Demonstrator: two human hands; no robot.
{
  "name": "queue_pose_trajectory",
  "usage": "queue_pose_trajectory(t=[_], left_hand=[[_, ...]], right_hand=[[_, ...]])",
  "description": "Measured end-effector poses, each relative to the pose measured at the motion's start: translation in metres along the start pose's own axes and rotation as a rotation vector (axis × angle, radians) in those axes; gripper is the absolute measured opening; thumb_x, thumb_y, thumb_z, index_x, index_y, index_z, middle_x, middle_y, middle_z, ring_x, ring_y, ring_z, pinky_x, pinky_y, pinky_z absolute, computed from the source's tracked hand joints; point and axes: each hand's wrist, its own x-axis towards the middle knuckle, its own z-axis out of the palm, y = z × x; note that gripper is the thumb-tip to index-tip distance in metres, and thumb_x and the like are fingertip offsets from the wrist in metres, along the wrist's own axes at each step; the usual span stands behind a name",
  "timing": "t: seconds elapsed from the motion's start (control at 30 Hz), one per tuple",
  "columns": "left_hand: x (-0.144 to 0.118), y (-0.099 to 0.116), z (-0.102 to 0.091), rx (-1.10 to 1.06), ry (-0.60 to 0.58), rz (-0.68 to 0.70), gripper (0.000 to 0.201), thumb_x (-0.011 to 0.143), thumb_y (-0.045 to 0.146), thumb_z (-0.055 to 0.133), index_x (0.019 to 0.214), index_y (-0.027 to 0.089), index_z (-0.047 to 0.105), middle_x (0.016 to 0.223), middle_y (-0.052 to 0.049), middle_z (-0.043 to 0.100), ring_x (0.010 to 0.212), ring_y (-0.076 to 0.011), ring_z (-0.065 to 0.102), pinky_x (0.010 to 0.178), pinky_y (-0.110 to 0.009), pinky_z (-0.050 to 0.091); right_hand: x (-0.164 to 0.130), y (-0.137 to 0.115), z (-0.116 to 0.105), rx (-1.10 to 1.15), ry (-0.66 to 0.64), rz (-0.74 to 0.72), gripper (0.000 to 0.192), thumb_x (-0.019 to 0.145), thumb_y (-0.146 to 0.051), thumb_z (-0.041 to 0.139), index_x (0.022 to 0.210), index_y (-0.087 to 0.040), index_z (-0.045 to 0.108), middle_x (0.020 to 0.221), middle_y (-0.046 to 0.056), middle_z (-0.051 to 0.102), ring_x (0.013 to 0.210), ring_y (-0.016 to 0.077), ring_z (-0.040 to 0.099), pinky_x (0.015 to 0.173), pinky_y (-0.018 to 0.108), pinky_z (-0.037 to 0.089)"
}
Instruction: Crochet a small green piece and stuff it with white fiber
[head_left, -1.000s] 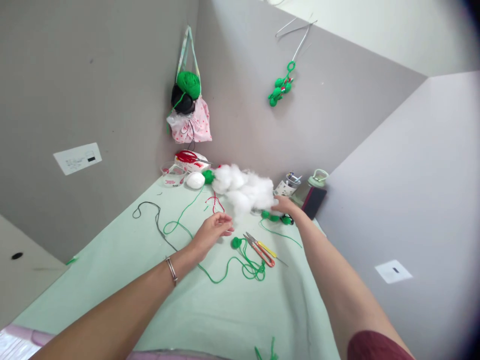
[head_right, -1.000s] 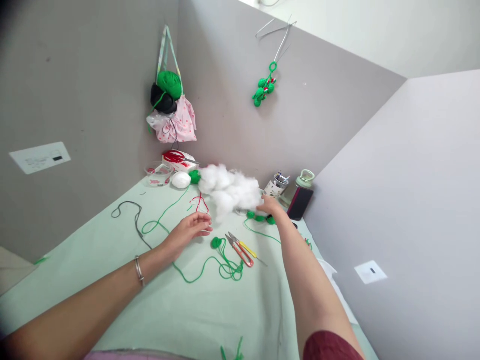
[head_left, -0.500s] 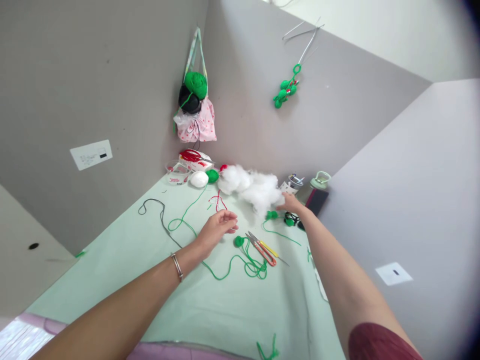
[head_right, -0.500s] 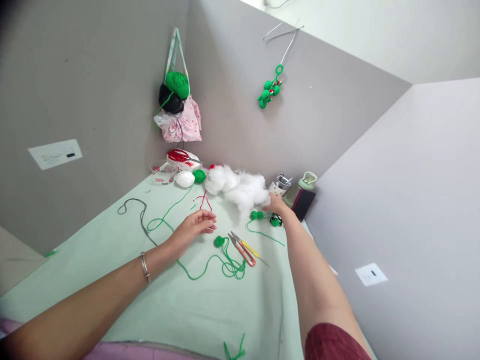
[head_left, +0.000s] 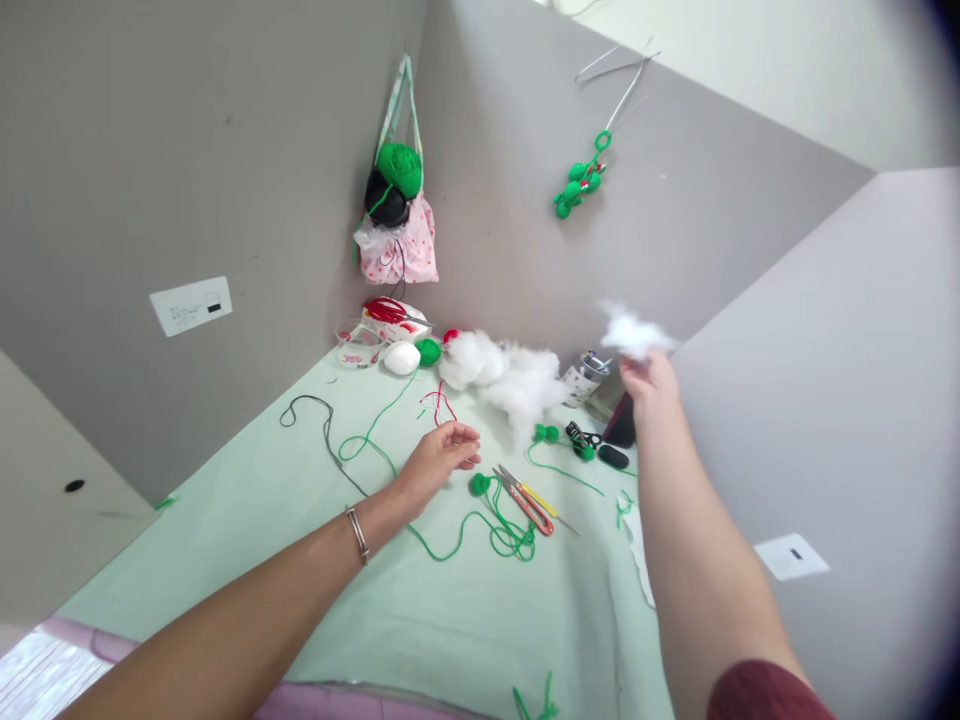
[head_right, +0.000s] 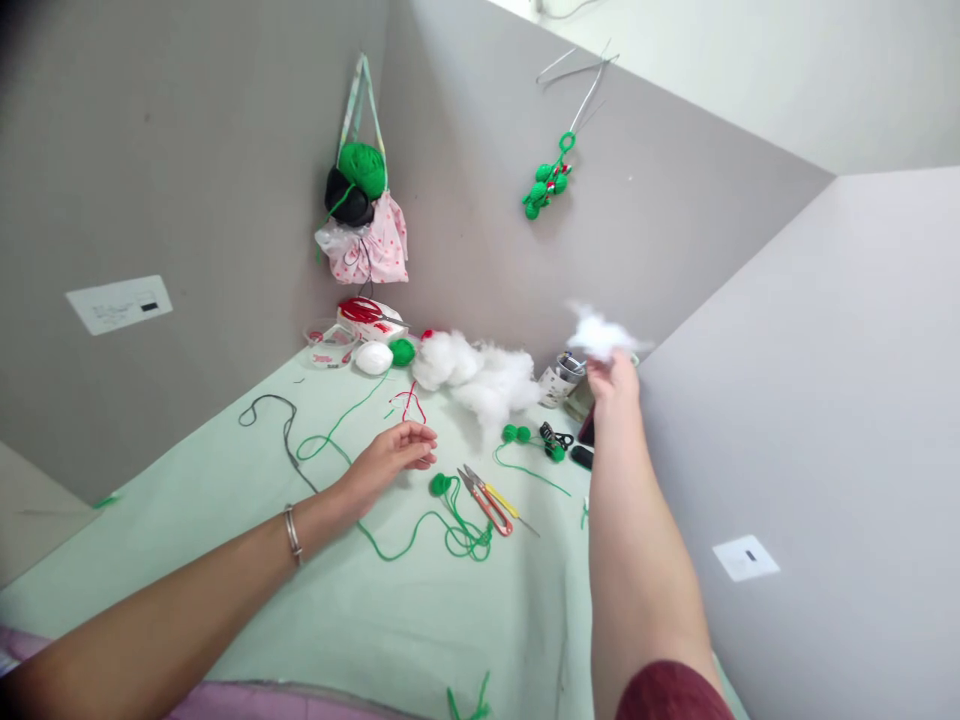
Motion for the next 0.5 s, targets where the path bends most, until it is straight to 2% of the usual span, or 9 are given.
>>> queue_pose_trajectory(t=[0.07, 0.13, 0.2, 0.27, 0.33, 0.4, 0.43, 0.5], left_hand=[[0.0, 0.003, -0.001, -0.078, 0.001, -0.003, 0.019, 0.097, 0.03, 0.075, 0.106, 0.015, 0.07, 0.109, -0.006, 0.073, 0.1, -0.0217, 0.072, 0.093, -0.042, 0.061], [0.002, 0.006, -0.003, -0.177, 0.012, -0.006, 0.024, 0.097, 0.039, 0.075, 0.106, 0.019, 0.067, 0.11, -0.007, 0.071, 0.107, -0.0224, 0.072, 0.098, -0.042, 0.06], [0.004, 0.009, -0.004, -0.272, 0.013, -0.026, 0.037, 0.098, 0.057, 0.067, 0.111, 0.022, 0.064, 0.112, -0.009, 0.07, 0.111, -0.0251, 0.071, 0.097, -0.045, 0.061], [0.006, 0.009, -0.003, -0.34, -0.022, -0.058, 0.052, 0.098, 0.071, 0.057, 0.113, 0.021, 0.064, 0.112, -0.012, 0.07, 0.108, -0.0282, 0.071, 0.09, -0.049, 0.064], [0.008, 0.006, -0.001, -0.371, -0.08, -0.088, 0.057, 0.097, 0.072, 0.056, 0.111, 0.018, 0.067, 0.109, -0.013, 0.073, 0.101, -0.0285, 0.073, 0.083, -0.047, 0.065], [0.009, 0.002, 0.0, -0.372, -0.115, -0.1, 0.048, 0.1, 0.062, 0.062, 0.107, 0.015, 0.07, 0.105, -0.013, 0.074, 0.095, -0.0255, 0.073, 0.079, -0.04, 0.065], [0.009, -0.001, 0.0, -0.365, -0.117, -0.096, 0.042, 0.101, 0.055, 0.065, 0.107, 0.014, 0.071, 0.105, -0.012, 0.075, 0.093, -0.0237, 0.073, 0.078, -0.037, 0.064], [0.01, -0.004, -0.002, -0.345, -0.098, -0.068, 0.03, 0.102, 0.041, 0.067, 0.114, 0.014, 0.071, 0.111, -0.011, 0.075, 0.095, -0.0214, 0.072, 0.08, -0.035, 0.063]], right_hand=[[-0.013, -0.018, 0.009, 0.008, -0.131, -0.003, 0.038, 0.102, -0.039, 0.068, 0.133, -0.018, 0.064, 0.132, 0.011, 0.068, 0.111, 0.0248, 0.071, 0.093, 0.046, 0.063], [-0.041, -0.03, 0.022, 0.005, -0.287, -0.009, 0.026, 0.098, -0.038, 0.072, 0.115, -0.018, 0.071, 0.109, 0.007, 0.075, 0.091, 0.0205, 0.073, 0.079, 0.037, 0.063], [-0.084, -0.035, 0.041, -0.018, -0.469, -0.015, 0.013, 0.09, -0.032, 0.074, 0.094, -0.019, 0.074, 0.083, 0.003, 0.075, 0.071, 0.0185, 0.07, 0.066, 0.032, 0.059], [-0.137, -0.036, 0.061, -0.059, -0.652, -0.032, 0.006, 0.085, -0.025, 0.07, 0.086, -0.02, 0.074, 0.073, 0.001, 0.073, 0.065, 0.0184, 0.067, 0.063, 0.031, 0.057], [-0.187, -0.039, 0.077, -0.112, -0.78, -0.075, 0.013, 0.078, -0.016, 0.067, 0.089, -0.02, 0.074, 0.079, 0.002, 0.074, 0.075, 0.021, 0.068, 0.074, 0.036, 0.059], [-0.222, -0.045, 0.085, -0.174, -0.812, -0.129, 0.018, 0.078, -0.01, 0.063, 0.09, -0.019, 0.073, 0.098, 0.01, 0.075, 0.1, 0.0282, 0.067, 0.097, 0.048, 0.056], [-0.231, -0.049, 0.084, -0.201, -0.816, -0.151, 0.019, 0.08, -0.01, 0.061, 0.093, -0.018, 0.073, 0.109, 0.014, 0.074, 0.113, 0.0317, 0.064, 0.105, 0.053, 0.051], [-0.237, -0.056, 0.074, -0.237, -0.844, -0.184, 0.029, 0.083, -0.013, 0.064, 0.111, -0.018, 0.072, 0.135, 0.017, 0.067, 0.132, 0.0342, 0.055, 0.116, 0.055, 0.043]])
